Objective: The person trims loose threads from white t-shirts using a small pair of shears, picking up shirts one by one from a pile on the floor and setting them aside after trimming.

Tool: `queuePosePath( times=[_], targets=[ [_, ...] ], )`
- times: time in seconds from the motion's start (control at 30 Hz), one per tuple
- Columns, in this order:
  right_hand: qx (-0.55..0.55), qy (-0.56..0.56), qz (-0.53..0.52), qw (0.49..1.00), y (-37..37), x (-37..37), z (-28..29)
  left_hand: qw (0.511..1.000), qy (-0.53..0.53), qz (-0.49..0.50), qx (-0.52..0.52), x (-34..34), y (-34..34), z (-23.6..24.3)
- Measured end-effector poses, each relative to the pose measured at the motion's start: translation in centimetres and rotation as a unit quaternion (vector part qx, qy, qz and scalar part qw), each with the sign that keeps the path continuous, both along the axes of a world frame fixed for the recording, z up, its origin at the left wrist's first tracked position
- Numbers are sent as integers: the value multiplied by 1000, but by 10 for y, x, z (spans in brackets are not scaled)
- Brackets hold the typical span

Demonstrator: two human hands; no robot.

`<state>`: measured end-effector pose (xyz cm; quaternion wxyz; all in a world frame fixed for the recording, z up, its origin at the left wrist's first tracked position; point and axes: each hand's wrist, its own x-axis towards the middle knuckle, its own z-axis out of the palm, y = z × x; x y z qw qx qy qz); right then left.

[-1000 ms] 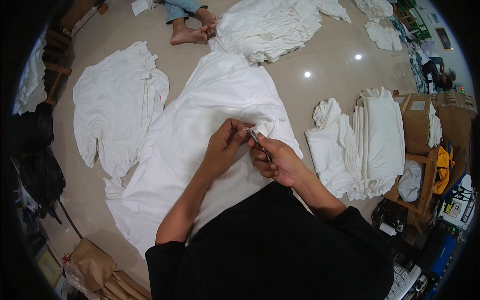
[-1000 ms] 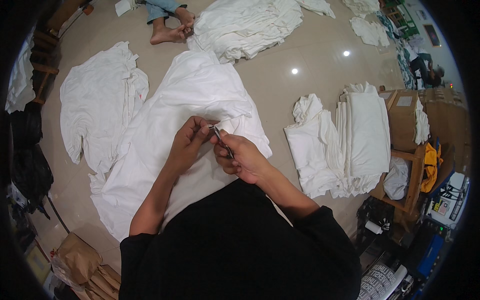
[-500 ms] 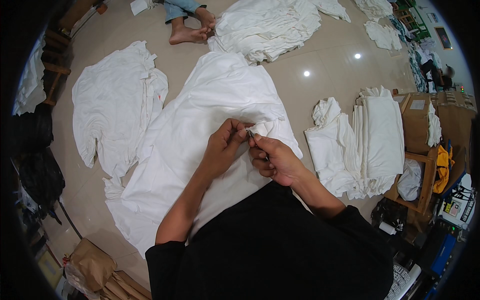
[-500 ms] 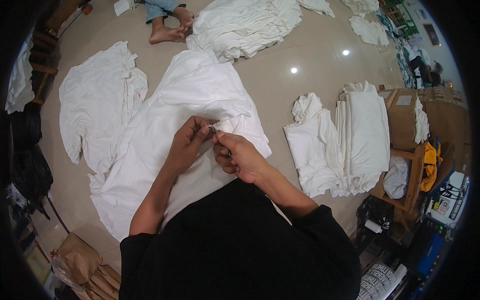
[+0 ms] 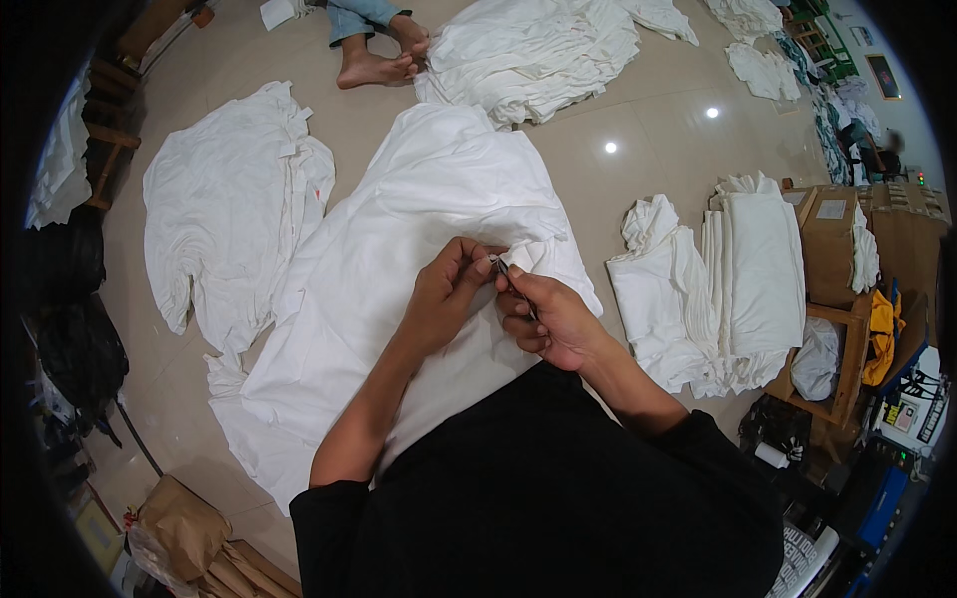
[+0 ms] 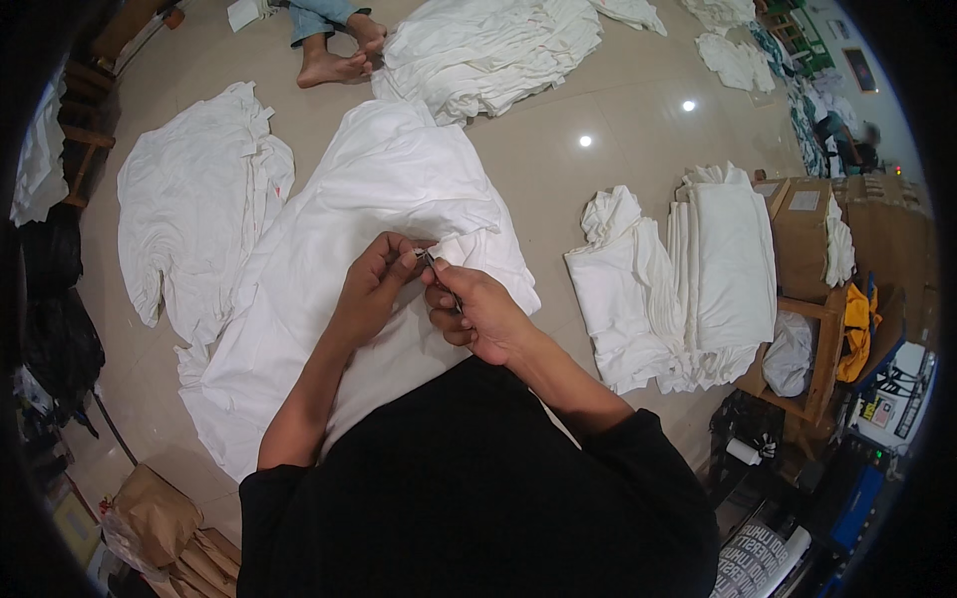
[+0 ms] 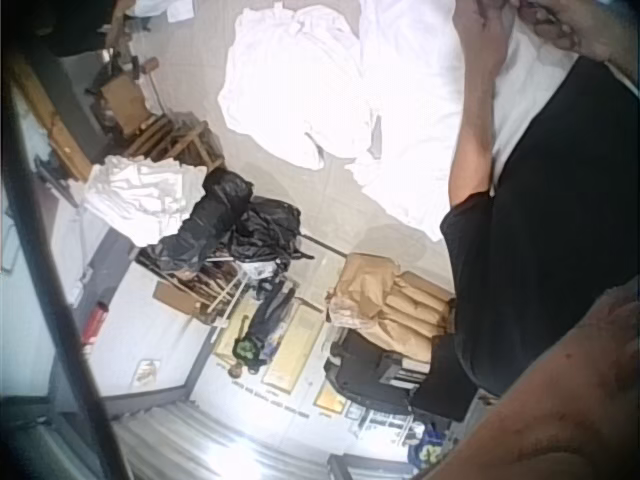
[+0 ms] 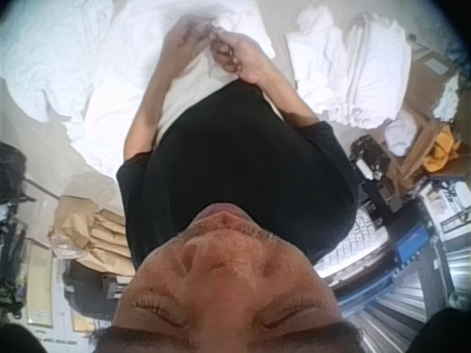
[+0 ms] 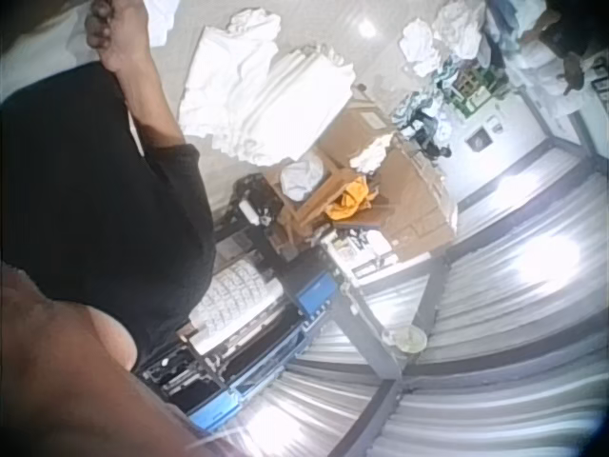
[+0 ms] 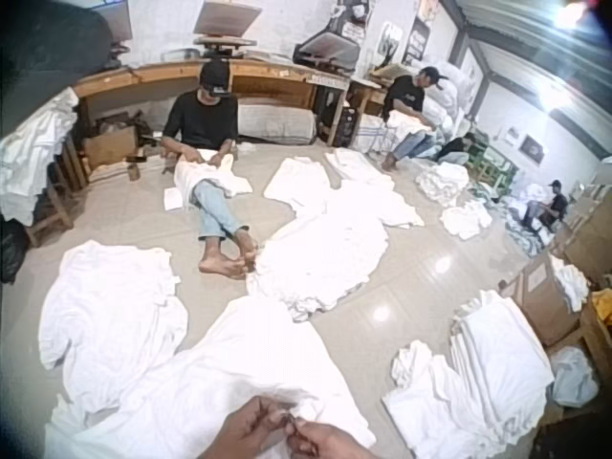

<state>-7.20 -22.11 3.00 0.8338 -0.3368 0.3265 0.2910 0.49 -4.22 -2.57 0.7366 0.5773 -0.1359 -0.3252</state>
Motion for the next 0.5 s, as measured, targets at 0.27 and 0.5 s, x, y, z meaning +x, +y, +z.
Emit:
queuePosePath(
  times=[0.27,0.5],
  targets=[
    [-6,9,-2,1000,2,-1,-1,1000,22,-3,6,0,0,1],
    [-5,5,-6,1000,2,-1,0,1000,25,-9,-1,1,2,-5]
  ],
)
